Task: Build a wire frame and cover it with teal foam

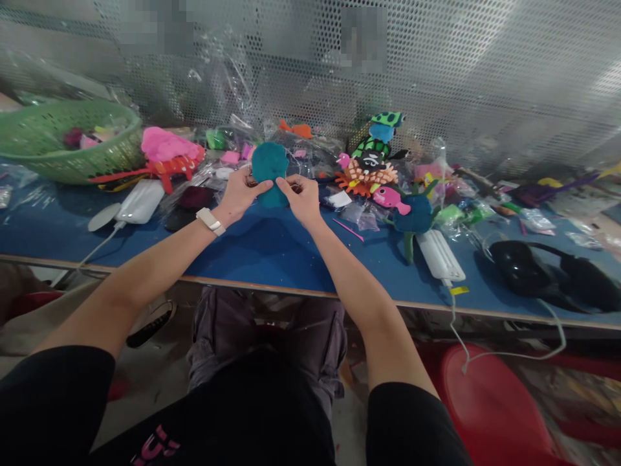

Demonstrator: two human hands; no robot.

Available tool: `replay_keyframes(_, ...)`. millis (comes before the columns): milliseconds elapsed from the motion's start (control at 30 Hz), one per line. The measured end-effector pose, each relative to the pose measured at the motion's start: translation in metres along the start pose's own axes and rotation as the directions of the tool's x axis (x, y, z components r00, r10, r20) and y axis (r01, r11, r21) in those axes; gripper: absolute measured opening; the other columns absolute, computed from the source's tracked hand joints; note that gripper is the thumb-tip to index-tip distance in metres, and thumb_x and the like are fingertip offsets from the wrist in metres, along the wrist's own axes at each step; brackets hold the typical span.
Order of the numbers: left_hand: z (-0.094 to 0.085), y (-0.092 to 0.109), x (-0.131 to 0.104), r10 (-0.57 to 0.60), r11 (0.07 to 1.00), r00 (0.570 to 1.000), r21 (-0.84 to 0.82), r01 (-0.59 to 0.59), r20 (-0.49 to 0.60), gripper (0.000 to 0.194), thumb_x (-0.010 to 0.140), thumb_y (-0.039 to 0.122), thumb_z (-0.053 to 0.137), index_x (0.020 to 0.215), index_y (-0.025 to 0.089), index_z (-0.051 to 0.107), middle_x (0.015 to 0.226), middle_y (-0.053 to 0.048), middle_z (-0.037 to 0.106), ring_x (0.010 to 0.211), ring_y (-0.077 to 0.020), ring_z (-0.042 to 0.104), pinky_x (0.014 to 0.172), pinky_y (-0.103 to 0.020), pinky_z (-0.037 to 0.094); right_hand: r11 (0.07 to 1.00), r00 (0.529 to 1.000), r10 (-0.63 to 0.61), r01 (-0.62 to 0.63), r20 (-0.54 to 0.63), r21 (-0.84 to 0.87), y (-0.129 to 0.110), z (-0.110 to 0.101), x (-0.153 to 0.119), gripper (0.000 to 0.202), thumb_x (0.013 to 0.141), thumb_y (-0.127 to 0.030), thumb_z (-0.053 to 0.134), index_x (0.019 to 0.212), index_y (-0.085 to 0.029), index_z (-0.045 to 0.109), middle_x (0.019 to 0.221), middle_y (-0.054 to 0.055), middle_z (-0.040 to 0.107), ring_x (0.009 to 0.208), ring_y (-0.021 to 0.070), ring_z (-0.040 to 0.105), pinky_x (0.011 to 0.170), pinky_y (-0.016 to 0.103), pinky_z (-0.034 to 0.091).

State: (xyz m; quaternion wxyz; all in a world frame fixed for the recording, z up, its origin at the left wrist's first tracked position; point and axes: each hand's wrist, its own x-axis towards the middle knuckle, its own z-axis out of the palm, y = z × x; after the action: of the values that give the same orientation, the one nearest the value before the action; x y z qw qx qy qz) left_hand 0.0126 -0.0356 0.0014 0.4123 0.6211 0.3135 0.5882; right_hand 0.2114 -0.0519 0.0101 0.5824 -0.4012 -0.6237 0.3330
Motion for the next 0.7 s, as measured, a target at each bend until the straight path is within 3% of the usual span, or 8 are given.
replay_keyframes(200,0.002,-0.005,0.001,-0.004,1.0,1.0,-0.028,0.003,-0.023,0.067,0.078,0.085,0.101,0.101,0.026,0.081,0.092,-0.007,0.084,0.094,-0.0281,0.084,0.082,-0.045,0.074,1.0,1.0,-0.003,0.004,-0.013,0.02,-0.002,0.0,0.002,0.076,0.075,-0.102,0.087,0.076,-0.027,0.075,0.074,0.001,0.069,0.069,0.0174,0.06,0.064,0.036,0.057)
replay_keyframes(367,0.0,-0.006,0.002,-0.013,0.999,1.0,-0.035,0.013,-0.017,0.062,0.08,0.08,0.102,0.096,0.024,0.081,0.088,-0.006,0.081,0.083,-0.0229,0.078,0.074,-0.039,0.068,1.0,1.0,0.023,-0.023,0.004,0.02,-0.002,0.001,0.0,0.079,0.074,-0.106,0.084,0.074,-0.027,0.071,0.069,-0.001,0.061,0.065,0.0167,0.057,0.059,0.035,0.054)
replay_keyframes(533,0.004,0.002,0.0,-0.06,0.992,0.998,-0.113,0.059,-0.006,0.067,0.072,0.081,0.107,0.089,0.022,0.079,0.087,-0.006,0.081,0.078,-0.0201,0.077,0.069,-0.034,0.067,0.993,0.998,0.04,-0.044,0.041,0.106,-0.001,0.003,-0.001,0.076,0.065,-0.099,0.095,0.081,-0.027,0.077,0.082,0.001,0.075,0.071,0.0168,0.065,0.065,0.035,0.058)
replay_keyframes(700,0.01,0.009,-0.004,-0.112,0.974,0.993,-0.194,0.115,0.023,0.072,0.062,0.079,0.111,0.089,0.019,0.082,0.091,-0.009,0.085,0.082,-0.0213,0.08,0.076,-0.035,0.069,0.991,0.997,0.061,-0.065,0.039,0.115,-0.002,0.004,0.0,0.073,0.065,-0.094,0.098,0.08,-0.026,0.077,0.082,0.0,0.076,0.072,0.0167,0.066,0.069,0.034,0.06)
